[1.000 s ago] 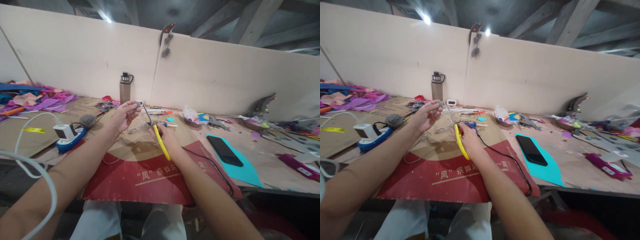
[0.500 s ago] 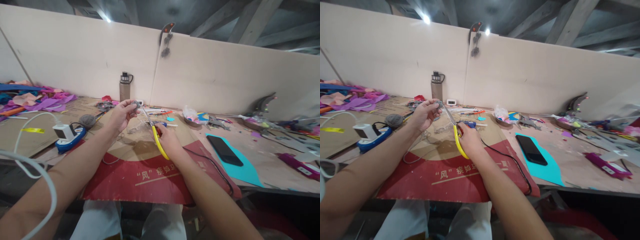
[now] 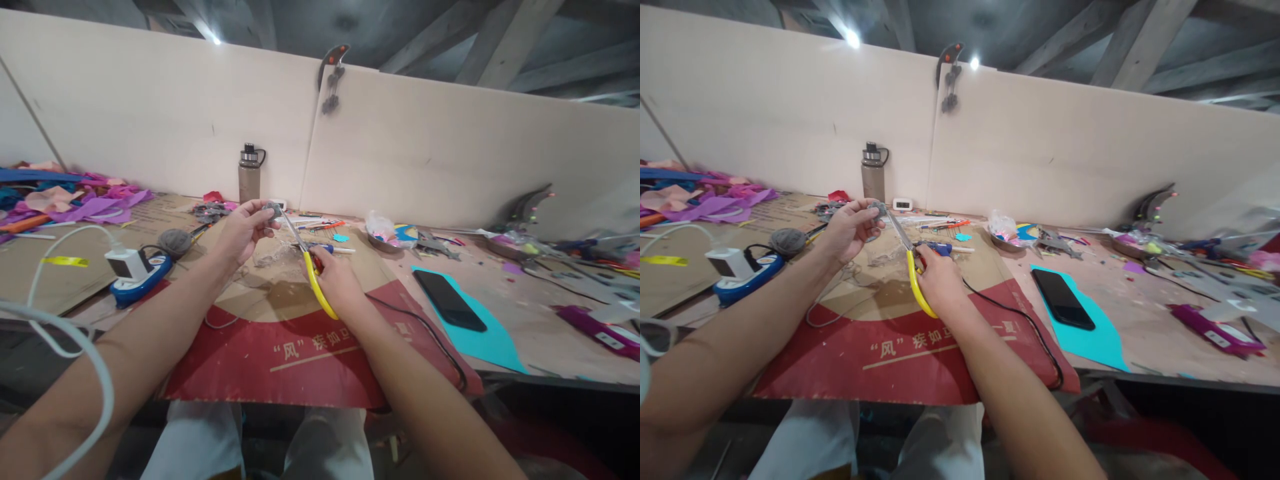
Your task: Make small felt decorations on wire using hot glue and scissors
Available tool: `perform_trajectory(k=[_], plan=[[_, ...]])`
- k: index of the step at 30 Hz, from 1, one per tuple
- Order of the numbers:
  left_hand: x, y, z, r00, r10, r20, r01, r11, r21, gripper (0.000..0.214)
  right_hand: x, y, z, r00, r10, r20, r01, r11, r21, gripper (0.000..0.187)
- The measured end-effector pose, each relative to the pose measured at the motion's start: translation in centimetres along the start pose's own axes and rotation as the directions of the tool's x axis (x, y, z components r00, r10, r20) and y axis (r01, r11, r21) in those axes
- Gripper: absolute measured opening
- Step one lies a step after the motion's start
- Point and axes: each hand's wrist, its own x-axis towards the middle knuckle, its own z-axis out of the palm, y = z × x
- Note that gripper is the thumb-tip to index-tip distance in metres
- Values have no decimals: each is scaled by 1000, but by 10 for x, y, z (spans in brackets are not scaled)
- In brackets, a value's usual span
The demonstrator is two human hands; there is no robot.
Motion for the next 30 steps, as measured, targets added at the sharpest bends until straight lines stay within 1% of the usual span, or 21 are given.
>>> perform_trajectory(k=[6, 13, 17, 22, 25, 30], plan=[[-2, 2, 2, 999, -43, 27, 44, 998, -54, 18, 1, 4, 3, 1000, -18, -16, 20, 983, 182, 23], [1, 1, -2, 995, -93, 41, 98, 985, -142, 16, 0, 0, 3, 999, -48, -11, 50, 972, 229, 20], [1, 2, -2, 995, -86, 43, 91, 985, -147, 15, 1, -1, 2, 998, -57, 2, 55, 978, 199, 19], [-2, 4, 2, 1000, -6, 11, 7, 997, -76, 16, 1, 1, 0, 999, -51, 7, 50, 994, 99, 21], [-4, 4, 3, 1000, 16, -8, -16, 999, -48, 15, 0, 3, 0, 999, -42, 19, 41, 997, 71, 23], [-3, 1, 3, 999, 47, 20, -47, 998, -37, 15, 0, 1, -1, 999, -27, 32, 25, 997, 66, 23]])
